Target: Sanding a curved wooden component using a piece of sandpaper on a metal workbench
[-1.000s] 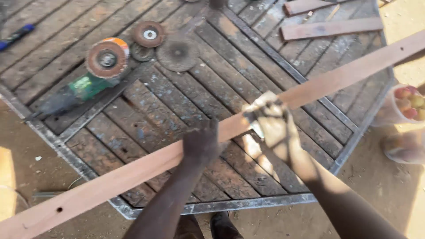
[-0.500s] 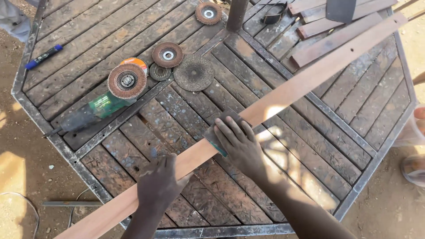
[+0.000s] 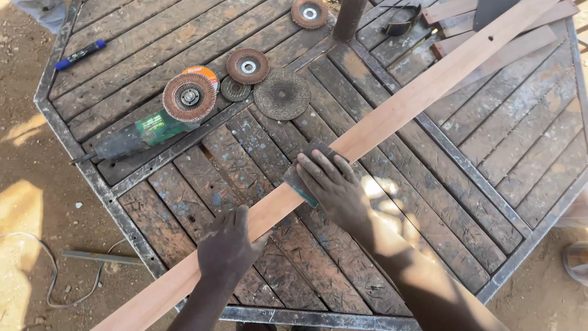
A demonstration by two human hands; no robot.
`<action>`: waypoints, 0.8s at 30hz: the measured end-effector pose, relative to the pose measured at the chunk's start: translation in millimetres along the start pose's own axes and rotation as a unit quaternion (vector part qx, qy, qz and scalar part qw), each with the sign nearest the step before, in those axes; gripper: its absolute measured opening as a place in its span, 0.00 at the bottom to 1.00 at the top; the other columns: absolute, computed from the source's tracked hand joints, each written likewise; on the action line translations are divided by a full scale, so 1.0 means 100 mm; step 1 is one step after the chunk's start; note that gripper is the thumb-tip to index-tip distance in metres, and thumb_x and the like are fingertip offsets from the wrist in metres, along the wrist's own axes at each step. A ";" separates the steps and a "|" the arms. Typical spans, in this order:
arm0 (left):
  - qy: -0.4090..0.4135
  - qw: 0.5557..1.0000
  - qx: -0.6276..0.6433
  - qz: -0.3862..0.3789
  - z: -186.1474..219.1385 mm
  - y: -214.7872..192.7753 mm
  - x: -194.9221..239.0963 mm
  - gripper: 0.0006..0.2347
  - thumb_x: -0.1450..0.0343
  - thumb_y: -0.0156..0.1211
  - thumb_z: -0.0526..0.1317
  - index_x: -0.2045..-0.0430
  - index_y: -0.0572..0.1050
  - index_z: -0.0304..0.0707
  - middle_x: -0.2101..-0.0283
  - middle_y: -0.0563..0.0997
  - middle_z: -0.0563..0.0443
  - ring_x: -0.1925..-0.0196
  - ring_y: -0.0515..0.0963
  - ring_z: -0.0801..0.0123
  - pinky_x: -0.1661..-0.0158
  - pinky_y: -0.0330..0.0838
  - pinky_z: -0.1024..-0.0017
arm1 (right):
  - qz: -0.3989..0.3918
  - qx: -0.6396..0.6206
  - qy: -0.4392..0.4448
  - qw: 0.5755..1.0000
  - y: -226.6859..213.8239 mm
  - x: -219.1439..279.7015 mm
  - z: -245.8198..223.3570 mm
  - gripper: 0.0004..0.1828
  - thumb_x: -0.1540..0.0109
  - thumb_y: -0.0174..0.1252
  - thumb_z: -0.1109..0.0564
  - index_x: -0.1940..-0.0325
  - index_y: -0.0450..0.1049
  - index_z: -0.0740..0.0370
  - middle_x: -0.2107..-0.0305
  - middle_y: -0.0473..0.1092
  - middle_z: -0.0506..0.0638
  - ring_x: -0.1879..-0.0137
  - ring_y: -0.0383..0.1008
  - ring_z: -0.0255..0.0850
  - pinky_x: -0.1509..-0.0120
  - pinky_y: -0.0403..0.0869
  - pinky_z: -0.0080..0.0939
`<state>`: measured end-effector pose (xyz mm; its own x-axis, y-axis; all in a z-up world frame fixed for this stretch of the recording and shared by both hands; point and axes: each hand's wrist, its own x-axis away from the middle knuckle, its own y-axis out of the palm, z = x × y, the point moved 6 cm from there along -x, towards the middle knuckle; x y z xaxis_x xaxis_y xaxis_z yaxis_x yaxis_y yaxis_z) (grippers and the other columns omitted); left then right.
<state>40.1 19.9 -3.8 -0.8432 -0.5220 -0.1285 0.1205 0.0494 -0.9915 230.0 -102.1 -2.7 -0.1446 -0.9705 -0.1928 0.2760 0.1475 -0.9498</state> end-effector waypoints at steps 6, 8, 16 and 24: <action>-0.074 0.982 0.089 -0.150 0.02 0.24 -0.55 0.28 0.36 0.64 0.61 0.49 0.69 0.44 0.55 0.80 0.46 0.52 0.81 0.53 0.67 0.84 0.49 | 0.048 -0.055 0.022 0.997 0.04 -0.34 0.40 0.38 0.42 0.56 0.53 0.25 0.63 0.47 0.25 0.56 0.41 0.19 0.49 0.41 0.21 0.45 0.49; -0.053 0.980 0.083 -0.171 0.08 0.15 -0.80 0.27 0.34 0.63 0.62 0.49 0.69 0.46 0.52 0.80 0.47 0.49 0.80 0.53 0.62 0.83 0.49 | 0.024 -0.077 0.045 0.996 0.05 -0.46 0.56 0.40 0.43 0.58 0.35 0.29 0.67 0.47 0.27 0.59 0.41 0.20 0.51 0.41 0.22 0.48 0.51; -0.041 0.983 0.036 -0.175 0.17 0.12 -1.02 0.30 0.31 0.55 0.67 0.47 0.68 0.42 0.51 0.76 0.43 0.46 0.78 0.51 0.60 0.81 0.50 | 0.098 -0.082 0.159 0.979 0.41 -0.47 0.71 0.25 0.28 0.48 0.39 0.32 0.73 0.49 0.31 0.66 0.46 0.21 0.55 0.51 0.21 0.46 0.62; -0.045 0.972 0.082 -0.215 0.13 0.16 -1.02 0.30 0.29 0.53 0.65 0.44 0.66 0.40 0.49 0.74 0.43 0.42 0.76 0.52 0.63 0.86 0.52 | 0.099 -0.108 0.208 0.967 0.42 -0.49 0.22 0.33 0.32 0.46 0.29 0.31 0.67 0.48 0.33 0.63 0.44 0.26 0.57 0.48 0.27 0.47 0.59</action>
<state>134.5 62.7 -6.3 -0.7856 -0.5379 0.3059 -0.1443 -0.3215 -0.9359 269.8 -52.1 -27.5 -0.4908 -0.7651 -0.4167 0.1400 0.4028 -0.9045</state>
